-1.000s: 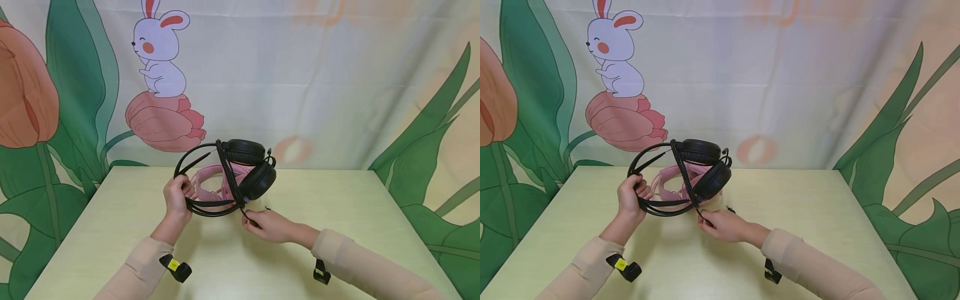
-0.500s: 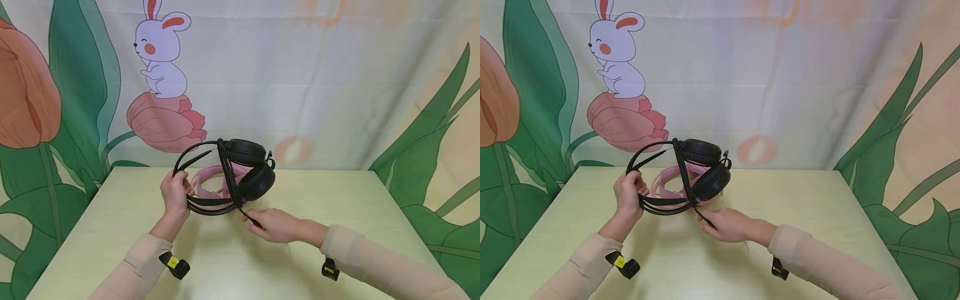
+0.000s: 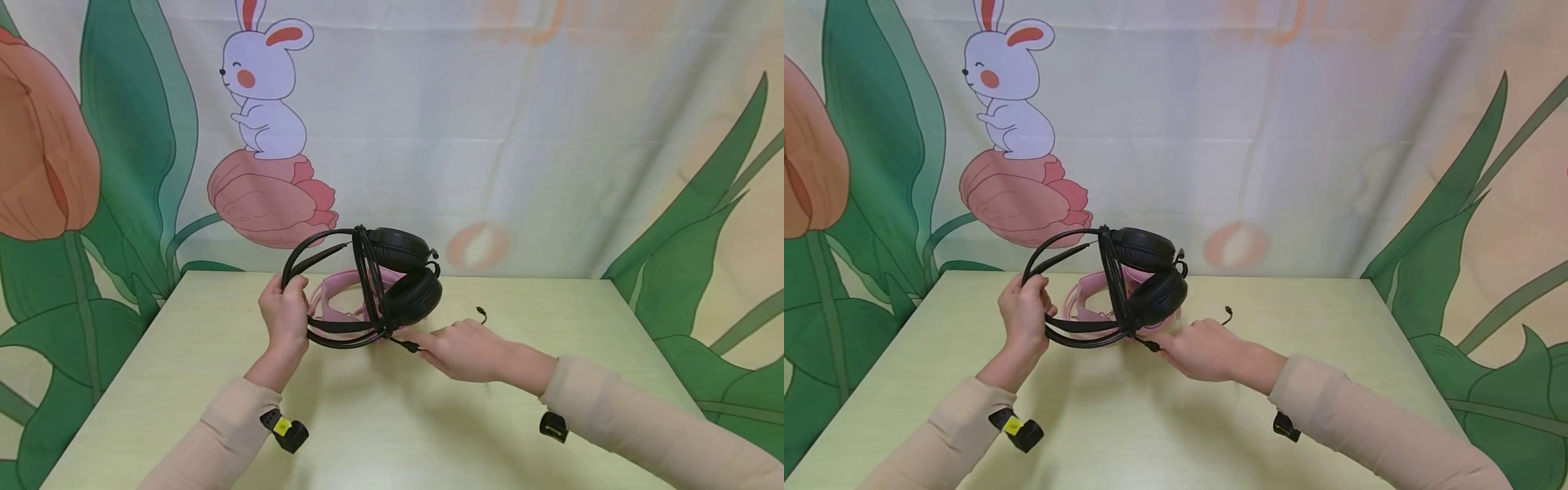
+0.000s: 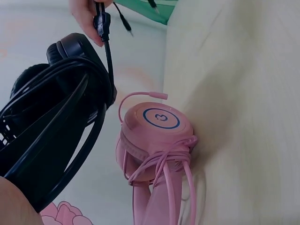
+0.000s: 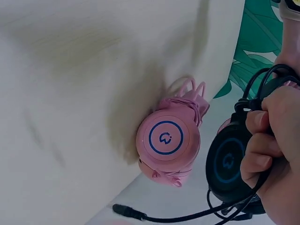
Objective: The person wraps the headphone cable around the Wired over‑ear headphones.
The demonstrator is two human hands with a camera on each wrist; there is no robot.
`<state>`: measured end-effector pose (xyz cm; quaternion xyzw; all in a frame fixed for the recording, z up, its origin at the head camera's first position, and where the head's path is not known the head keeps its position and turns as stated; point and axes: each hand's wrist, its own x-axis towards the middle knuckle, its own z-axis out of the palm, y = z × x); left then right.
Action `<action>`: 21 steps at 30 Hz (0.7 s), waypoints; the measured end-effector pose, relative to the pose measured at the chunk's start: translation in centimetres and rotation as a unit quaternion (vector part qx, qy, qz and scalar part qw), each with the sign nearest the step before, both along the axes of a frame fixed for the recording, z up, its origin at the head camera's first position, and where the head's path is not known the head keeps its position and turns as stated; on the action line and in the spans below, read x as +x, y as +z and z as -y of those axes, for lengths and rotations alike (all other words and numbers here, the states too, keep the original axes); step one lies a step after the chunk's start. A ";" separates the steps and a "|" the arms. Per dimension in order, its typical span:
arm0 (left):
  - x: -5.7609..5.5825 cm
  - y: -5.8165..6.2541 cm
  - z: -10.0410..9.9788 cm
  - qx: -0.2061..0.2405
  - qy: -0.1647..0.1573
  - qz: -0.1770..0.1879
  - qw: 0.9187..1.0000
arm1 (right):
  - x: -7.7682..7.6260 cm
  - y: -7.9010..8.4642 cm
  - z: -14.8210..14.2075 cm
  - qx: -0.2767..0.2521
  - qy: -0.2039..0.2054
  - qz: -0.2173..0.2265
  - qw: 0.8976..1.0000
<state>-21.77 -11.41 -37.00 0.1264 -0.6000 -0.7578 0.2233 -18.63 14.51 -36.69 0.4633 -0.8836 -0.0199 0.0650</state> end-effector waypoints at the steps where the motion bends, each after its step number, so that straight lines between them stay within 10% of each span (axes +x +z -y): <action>1: 0.0 0.0 0.0 -0.003 0.001 0.004 1.000 | 0.0 0.2 0.0 0.008 0.007 -0.019 1.000; 13: 0.2 -1.2 -0.2 -0.122 0.015 0.047 0.991 | 1.1 2.8 1.1 0.077 0.145 -0.222 0.961; 21: 0.1 -1.7 -0.1 -0.086 -0.011 0.060 0.994 | 0.3 4.7 0.8 0.130 0.169 -0.328 0.920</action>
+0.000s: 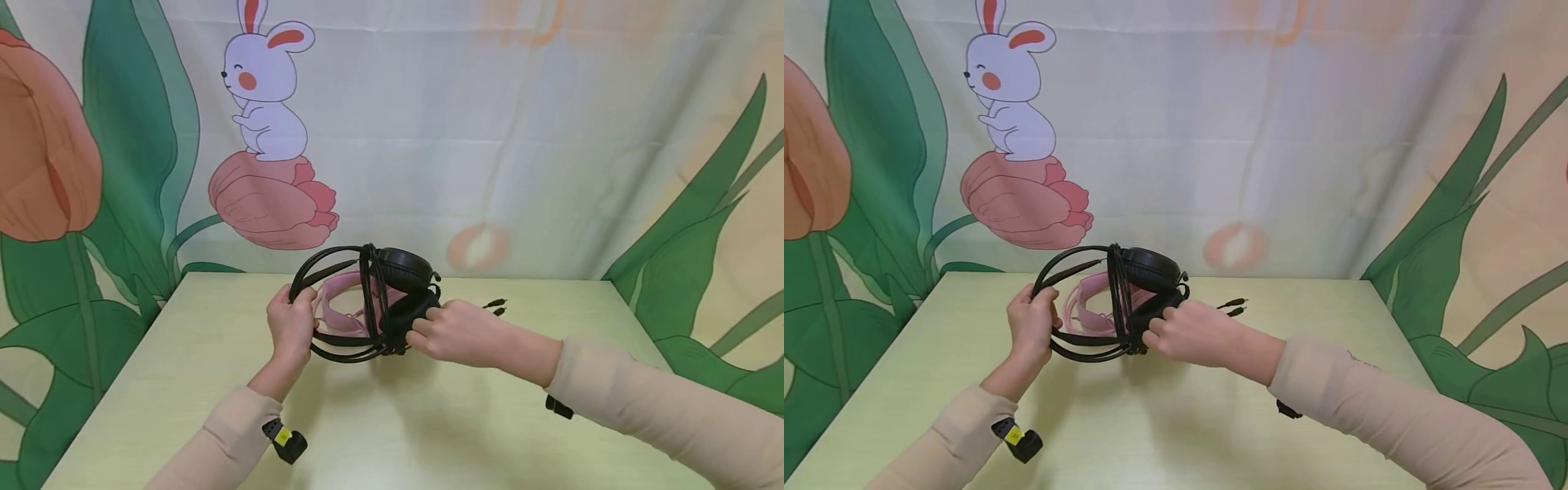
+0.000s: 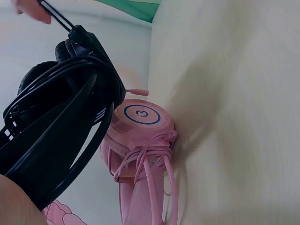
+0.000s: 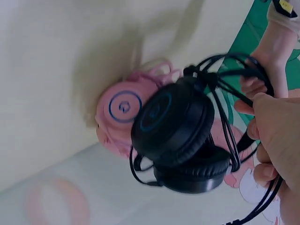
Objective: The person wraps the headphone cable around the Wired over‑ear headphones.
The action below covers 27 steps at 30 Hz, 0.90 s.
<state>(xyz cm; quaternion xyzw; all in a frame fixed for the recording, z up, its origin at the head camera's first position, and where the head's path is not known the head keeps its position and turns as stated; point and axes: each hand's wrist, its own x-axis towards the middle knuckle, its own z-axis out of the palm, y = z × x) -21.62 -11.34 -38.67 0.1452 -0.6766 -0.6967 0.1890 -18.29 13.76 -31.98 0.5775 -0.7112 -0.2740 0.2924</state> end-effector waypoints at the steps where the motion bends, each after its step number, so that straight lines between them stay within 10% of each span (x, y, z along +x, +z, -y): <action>1: 0.0 0.0 0.0 0.005 -0.008 0.002 1.000 | -0.2 0.2 0.0 0.003 0.003 -0.014 1.000; 12: 0.7 -0.8 -0.5 0.032 -0.086 0.033 0.995 | -1.8 1.3 -0.2 0.029 0.024 -0.070 0.997; 27: 1.7 -1.8 -1.5 0.159 -0.201 0.053 0.965 | -4.2 2.1 -1.0 0.027 0.041 -0.090 0.995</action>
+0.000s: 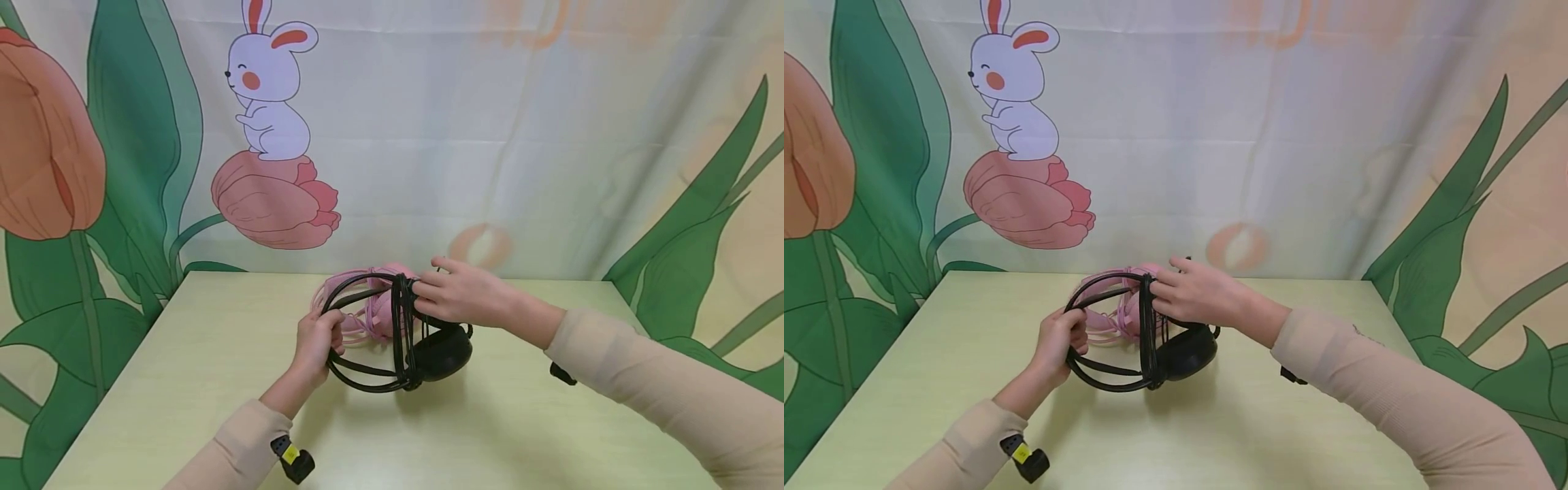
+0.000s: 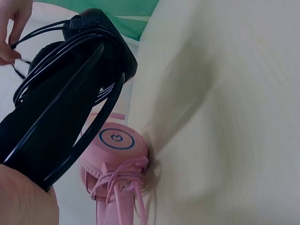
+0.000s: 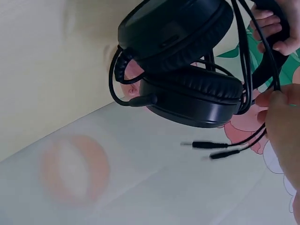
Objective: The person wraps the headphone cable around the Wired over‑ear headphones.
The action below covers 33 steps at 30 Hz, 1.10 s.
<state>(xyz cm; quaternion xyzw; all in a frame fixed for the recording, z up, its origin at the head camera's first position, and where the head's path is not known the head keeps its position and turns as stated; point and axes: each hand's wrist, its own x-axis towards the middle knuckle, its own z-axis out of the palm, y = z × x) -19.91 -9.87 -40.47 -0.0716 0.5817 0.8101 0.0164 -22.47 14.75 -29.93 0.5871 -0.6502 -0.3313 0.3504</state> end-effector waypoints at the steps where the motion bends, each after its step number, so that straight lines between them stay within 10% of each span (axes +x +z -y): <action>1: 0.1 0.0 -0.1 0.005 -0.005 0.001 1.000 | -0.1 0.0 0.0 0.000 0.001 0.003 1.000; 33: 0.8 -0.8 -1.2 0.103 -0.109 0.027 0.988 | -1.4 -2.6 0.6 -0.109 0.053 0.015 0.992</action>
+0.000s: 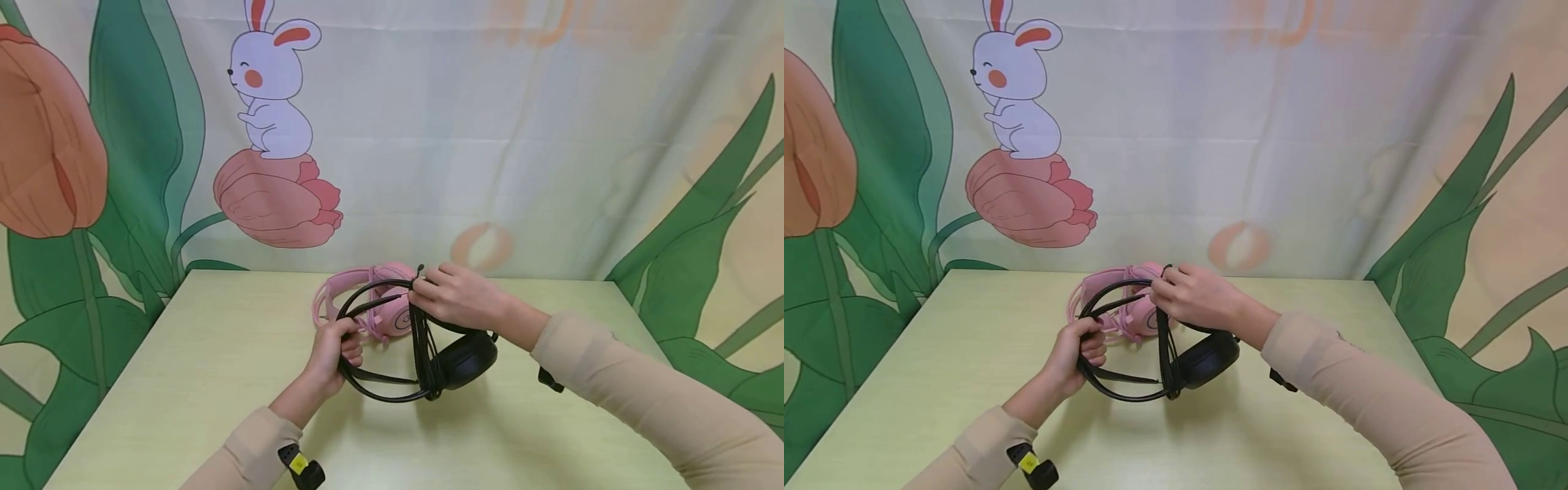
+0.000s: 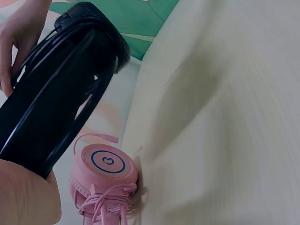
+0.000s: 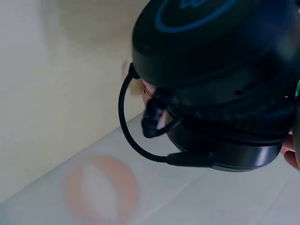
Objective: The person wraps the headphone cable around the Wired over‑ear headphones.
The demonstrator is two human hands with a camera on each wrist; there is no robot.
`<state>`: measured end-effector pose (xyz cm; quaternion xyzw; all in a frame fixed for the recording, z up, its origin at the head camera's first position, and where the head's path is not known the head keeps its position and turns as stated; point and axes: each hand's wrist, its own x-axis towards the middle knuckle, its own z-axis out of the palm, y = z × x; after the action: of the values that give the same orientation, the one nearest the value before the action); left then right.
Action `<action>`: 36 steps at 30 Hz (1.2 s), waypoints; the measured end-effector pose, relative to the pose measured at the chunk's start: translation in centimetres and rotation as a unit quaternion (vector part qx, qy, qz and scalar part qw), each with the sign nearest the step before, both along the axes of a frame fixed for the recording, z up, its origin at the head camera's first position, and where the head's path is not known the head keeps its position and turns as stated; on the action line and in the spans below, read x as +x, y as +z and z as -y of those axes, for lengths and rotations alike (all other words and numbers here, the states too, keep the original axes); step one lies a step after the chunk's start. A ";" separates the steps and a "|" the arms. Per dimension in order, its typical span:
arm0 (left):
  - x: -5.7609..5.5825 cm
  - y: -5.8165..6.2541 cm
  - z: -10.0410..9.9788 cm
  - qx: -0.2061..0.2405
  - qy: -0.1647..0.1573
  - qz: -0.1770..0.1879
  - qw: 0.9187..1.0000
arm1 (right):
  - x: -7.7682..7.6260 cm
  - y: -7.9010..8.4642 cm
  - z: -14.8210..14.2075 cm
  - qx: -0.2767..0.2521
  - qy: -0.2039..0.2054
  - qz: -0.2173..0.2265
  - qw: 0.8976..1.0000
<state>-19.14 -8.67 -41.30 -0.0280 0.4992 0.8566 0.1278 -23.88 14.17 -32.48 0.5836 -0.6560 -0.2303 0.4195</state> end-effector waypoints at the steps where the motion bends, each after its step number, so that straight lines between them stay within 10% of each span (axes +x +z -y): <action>1: 0.0 -0.1 0.0 -0.001 0.003 0.001 1.000 | 0.0 -0.2 -0.1 0.002 -0.006 0.011 1.000; 13: -0.1 -0.2 0.0 0.016 0.036 0.015 0.999 | 0.2 -1.4 -0.6 -0.077 -0.100 0.189 0.974; 36: -0.4 -0.5 0.8 0.049 0.070 0.041 0.995 | 1.5 -3.8 -1.6 -0.182 -0.074 0.217 0.956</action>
<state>-19.57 -9.50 -41.83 -0.0918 0.4474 0.8852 0.0887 -22.42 15.78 -36.27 0.4826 -0.8038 -0.0048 0.3478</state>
